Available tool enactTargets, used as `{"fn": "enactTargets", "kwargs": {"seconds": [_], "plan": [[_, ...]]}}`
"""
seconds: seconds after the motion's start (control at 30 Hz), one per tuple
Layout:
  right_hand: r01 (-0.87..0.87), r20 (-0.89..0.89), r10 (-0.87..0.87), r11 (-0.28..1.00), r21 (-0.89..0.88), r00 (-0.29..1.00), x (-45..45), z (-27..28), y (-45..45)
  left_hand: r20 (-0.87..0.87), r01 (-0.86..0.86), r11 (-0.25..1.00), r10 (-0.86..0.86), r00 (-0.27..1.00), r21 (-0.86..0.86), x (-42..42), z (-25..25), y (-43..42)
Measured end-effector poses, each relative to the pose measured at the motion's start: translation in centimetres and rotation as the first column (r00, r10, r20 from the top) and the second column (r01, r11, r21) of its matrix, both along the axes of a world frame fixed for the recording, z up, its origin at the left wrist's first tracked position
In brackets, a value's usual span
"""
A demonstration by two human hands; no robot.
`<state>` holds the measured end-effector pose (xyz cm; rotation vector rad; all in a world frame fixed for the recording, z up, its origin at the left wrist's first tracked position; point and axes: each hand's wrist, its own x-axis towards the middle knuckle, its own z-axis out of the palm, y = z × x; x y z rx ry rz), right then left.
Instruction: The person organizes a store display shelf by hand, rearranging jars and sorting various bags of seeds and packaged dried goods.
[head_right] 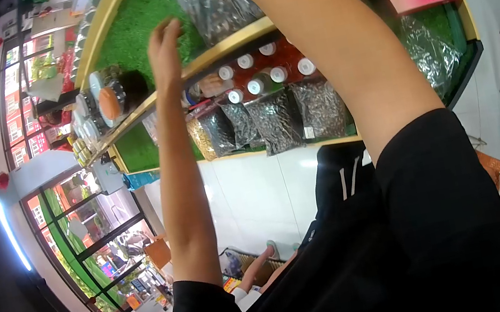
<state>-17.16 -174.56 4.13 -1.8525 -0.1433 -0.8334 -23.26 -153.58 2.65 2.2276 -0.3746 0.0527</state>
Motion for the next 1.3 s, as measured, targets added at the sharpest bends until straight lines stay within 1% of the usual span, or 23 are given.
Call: {"fn": "enactTargets", "kwargs": {"seconds": [0.03, 0.07, 0.1, 0.13, 0.2, 0.33, 0.4, 0.47, 0.53, 0.6, 0.67, 0.73, 0.77, 0.83, 0.87, 0.93, 0.97, 1.07, 1.13, 1.17, 1.23, 1.27, 1.3], "plan": [[0.003, 0.028, -0.003, 1.000, -0.007, 1.000, -0.3, 0.2, 0.1, -0.092, -0.017, 0.998, 0.011, 0.996, -0.058, -0.2, 0.0, -1.5], [-0.031, -0.085, 0.031, 1.000, -0.002, 0.996, -0.9, 0.7, 0.1, -0.181, -0.031, 0.993, 0.010, 0.983, -0.113, -0.1, 0.1, -3.0], [-0.061, -0.198, 0.061, 0.998, 0.009, 0.978, -1.2, 0.7, 0.0, -0.239, -0.030, 1.000, 0.029, 0.971, -0.002, -1.3, 0.9, -4.5], [-0.046, -0.168, 0.046, 0.999, 0.008, 0.985, -1.0, 0.0, 0.2, -0.290, -0.022, 0.994, 0.053, 0.955, 0.111, -2.4, 2.0, -5.8], [-0.015, 0.082, 0.021, 0.997, -0.072, 0.996, -0.4, -0.9, 0.2, -0.208, 0.032, 0.992, -0.056, 0.977, -0.120, -2.1, 0.6, -5.5], [-0.035, 0.350, -0.011, 0.991, 0.126, 0.937, -11.3, 5.0, 0.8, -0.053, 0.151, 0.982, -0.157, 0.986, -0.110, -5.8, 4.2, -4.4], [-0.034, 0.662, 0.122, 0.989, -0.145, 0.739, -17.9, 5.9, 0.9, 0.098, 0.085, 0.987, -0.098, 0.990, 0.134, -9.9, 6.1, -3.8], [-0.112, 0.645, 0.230, 0.969, -0.219, 0.729, -24.9, 4.5, 1.8, 0.254, 0.305, 0.952, -0.293, 0.922, -0.009, -14.2, 5.8, -1.5], [-0.222, 0.433, 0.265, 0.964, -0.149, 0.862, -30.8, 2.2, 1.5, 0.250, 0.425, 0.896, -0.445, 0.860, 0.130, -18.3, 5.0, 0.2], [-0.215, 0.007, 0.219, 0.964, -0.157, 0.976, -34.8, -1.7, 0.5, 0.040, 0.392, 0.912, -0.399, 0.916, 0.120, -22.4, 0.7, 2.2], [-0.204, -0.369, 0.196, 0.979, 0.018, 0.909, -38.3, -9.9, 1.6, -0.105, 0.393, 0.914, -0.383, 0.918, 0.099, -25.7, -3.8, 2.5], [-0.114, -0.619, 0.293, 0.943, 0.312, 0.729, -42.2, -18.4, 3.8, -0.407, 0.441, 0.895, -0.380, 0.831, 0.065, -28.3, -10.1, 3.3], [-0.106, -0.629, 0.289, 0.944, 0.312, 0.721, -43.3, -20.5, 3.8, -0.626, 0.538, 0.809, -0.296, 0.721, 0.237, -28.5, -11.5, 3.2], [-0.199, -0.752, 0.384, 0.923, 0.329, 0.536, -44.0, -23.0, 3.5, -0.655, 0.561, 0.801, -0.311, 0.689, 0.210, -29.3, -15.5, 3.9], [-0.192, -0.755, 0.380, 0.925, 0.329, 0.535, -43.7, -23.0, 3.4, -0.678, 0.583, 0.790, -0.324, 0.660, 0.190, -29.4, -17.3, 4.5], [-0.227, -0.662, 0.271, 0.962, 0.153, 0.699, -42.0, -22.1, 3.1, -0.681, 0.577, 0.808, -0.356, 0.640, 0.120, -28.4, -18.8, 4.7], [-0.295, -0.712, 0.272, 0.951, 0.095, 0.647, -40.4, -20.4, 2.5, -0.699, 0.460, 0.887, -0.309, 0.644, 0.032, -27.8, -19.1, 4.6], [-0.308, -0.558, 0.286, 0.950, 0.057, 0.779, -35.5, -19.7, 3.4, -0.796, 0.106, 0.987, -0.159, 0.584, -0.120, -25.3, -22.6, 5.9], [-0.305, -0.525, 0.239, 0.951, -0.042, 0.817, -32.8, -18.8, 4.2, -0.682, 0.009, 0.993, 0.072, 0.728, 0.115, -24.0, -22.1, 5.8], [-0.317, -0.496, 0.210, 0.938, -0.142, 0.842, -31.5, -19.8, 4.8, -0.686, -0.004, 0.994, 0.078, 0.724, 0.108, -23.7, -24.1, 7.3], [-0.330, -0.460, 0.189, 0.910, -0.249, 0.868, -30.8, -21.6, 5.5, -0.821, -0.273, 0.951, 0.269, 0.504, 0.143, -23.2, -29.9, 10.9], [-0.375, -0.522, 0.214, 0.899, -0.226, 0.826, -30.9, -22.7, 5.7, -0.821, -0.284, 0.949, 0.271, 0.503, 0.139, -23.6, -29.8, 11.0], [-0.417, -0.577, 0.237, 0.887, -0.200, 0.781, -30.9, -24.2, 6.1, -0.750, -0.177, 0.964, 0.267, 0.605, 0.201, -24.3, -29.3, 10.9]]}}
